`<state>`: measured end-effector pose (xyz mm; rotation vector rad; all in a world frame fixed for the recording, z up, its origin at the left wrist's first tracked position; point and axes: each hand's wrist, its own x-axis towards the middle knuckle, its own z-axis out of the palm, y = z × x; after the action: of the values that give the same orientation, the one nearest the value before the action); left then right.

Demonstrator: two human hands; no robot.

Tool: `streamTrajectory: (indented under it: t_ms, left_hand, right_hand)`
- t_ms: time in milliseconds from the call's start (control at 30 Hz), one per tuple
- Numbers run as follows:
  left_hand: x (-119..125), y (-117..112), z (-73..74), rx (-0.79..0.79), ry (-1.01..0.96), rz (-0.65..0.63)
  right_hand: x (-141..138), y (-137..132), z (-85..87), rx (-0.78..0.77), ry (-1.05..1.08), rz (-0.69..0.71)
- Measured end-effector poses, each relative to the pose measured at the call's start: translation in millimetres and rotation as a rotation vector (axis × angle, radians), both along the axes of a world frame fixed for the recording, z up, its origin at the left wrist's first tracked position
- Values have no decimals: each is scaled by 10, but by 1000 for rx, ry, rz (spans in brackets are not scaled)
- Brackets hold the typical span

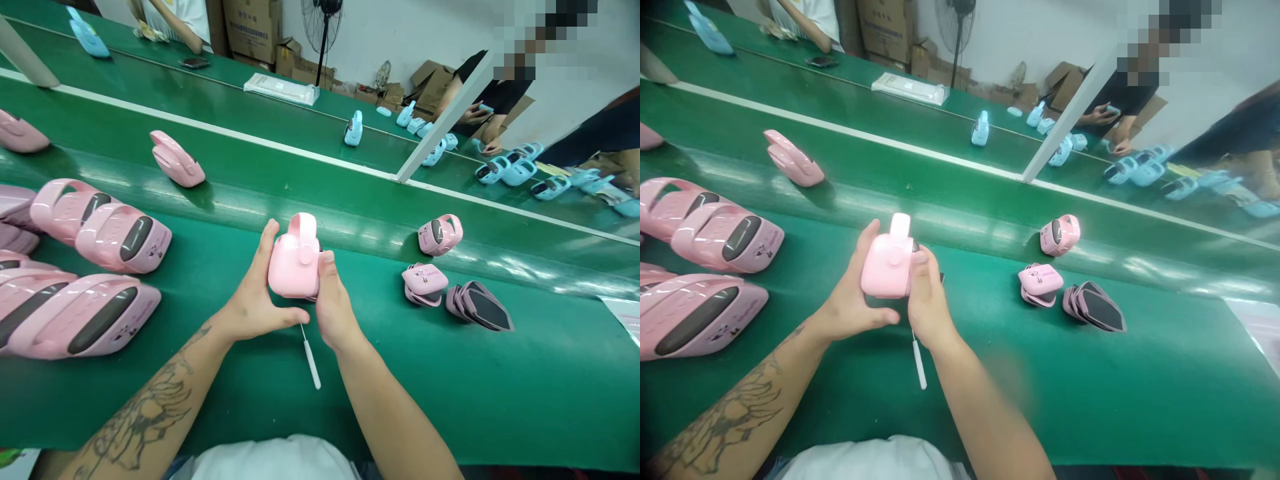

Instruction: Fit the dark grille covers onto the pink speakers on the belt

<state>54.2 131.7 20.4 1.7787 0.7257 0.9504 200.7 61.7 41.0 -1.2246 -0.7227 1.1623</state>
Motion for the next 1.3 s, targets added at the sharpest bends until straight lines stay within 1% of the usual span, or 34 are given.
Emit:
streamTrajectory:
  t_ms: [67, 100, 167, 200, 233, 267, 300, 333, 367, 467, 500, 533, 567, 600, 667, 733, 867, 967, 1100, 1300]
  left_hand:
    - [30, -5, -36, 173, 67, 44]
    - [49, -9, -44, 284, 69, 71]
    - [86, -30, -30, 523, 33, 116]
    - [98, -48, -8, 603, 15, 147]
    - [105, -72, 23, 624, 2, 186]
    - [106, -99, 63, 576, -12, 226]
    - [103, -130, 110, 464, -37, 250]
    - [96, -163, 162, 306, -80, 248]
    - [87, -199, 215, 126, -143, 211]
    - [63, -332, 359, -408, -332, 3]
    - [56, -388, 392, -547, -351, -52]
    - [49, -449, 416, -654, -347, -94]
    - [41, -513, 430, -730, -331, -131]
    - [31, -578, 435, -776, -318, -167]
    - [9, -698, 425, -821, -303, -233]
    - [-17, -793, 399, -855, -284, -237]
    - [-56, -897, 370, -917, -219, -151]
    - [-65, -931, 396, -917, -184, -129]
    - [-62, -966, 428, -901, -212, -133]
    - [-61, -995, 412, -903, -242, -176]
  right_hand:
    - [-14, -4, 41, -20, 23, 4]
    - [-17, -9, 63, -33, 45, 23]
    - [-2, -39, 105, -65, 98, 102]
    - [23, -70, 122, -82, 113, 154]
    - [64, -115, 134, -97, 108, 212]
    - [119, -173, 141, -105, 72, 272]
    - [187, -243, 144, -96, -2, 320]
    - [264, -320, 142, -63, -119, 345]
    - [344, -401, 139, 2, -279, 336]
    - [539, -621, 135, 337, -899, 186]
    - [573, -678, 141, 430, -1061, 167]
    - [591, -727, 150, 489, -1175, 184]
    - [594, -766, 160, 515, -1239, 222]
    - [585, -800, 169, 517, -1265, 268]
    - [546, -856, 177, 493, -1257, 345]
    - [503, -907, 168, 471, -1228, 376]
    - [441, -1006, 124, 468, -1213, 368]
    - [417, -1059, 101, 476, -1238, 360]
    - [413, -1095, 86, 510, -1251, 325]
    - [431, -1125, 84, 524, -1263, 321]
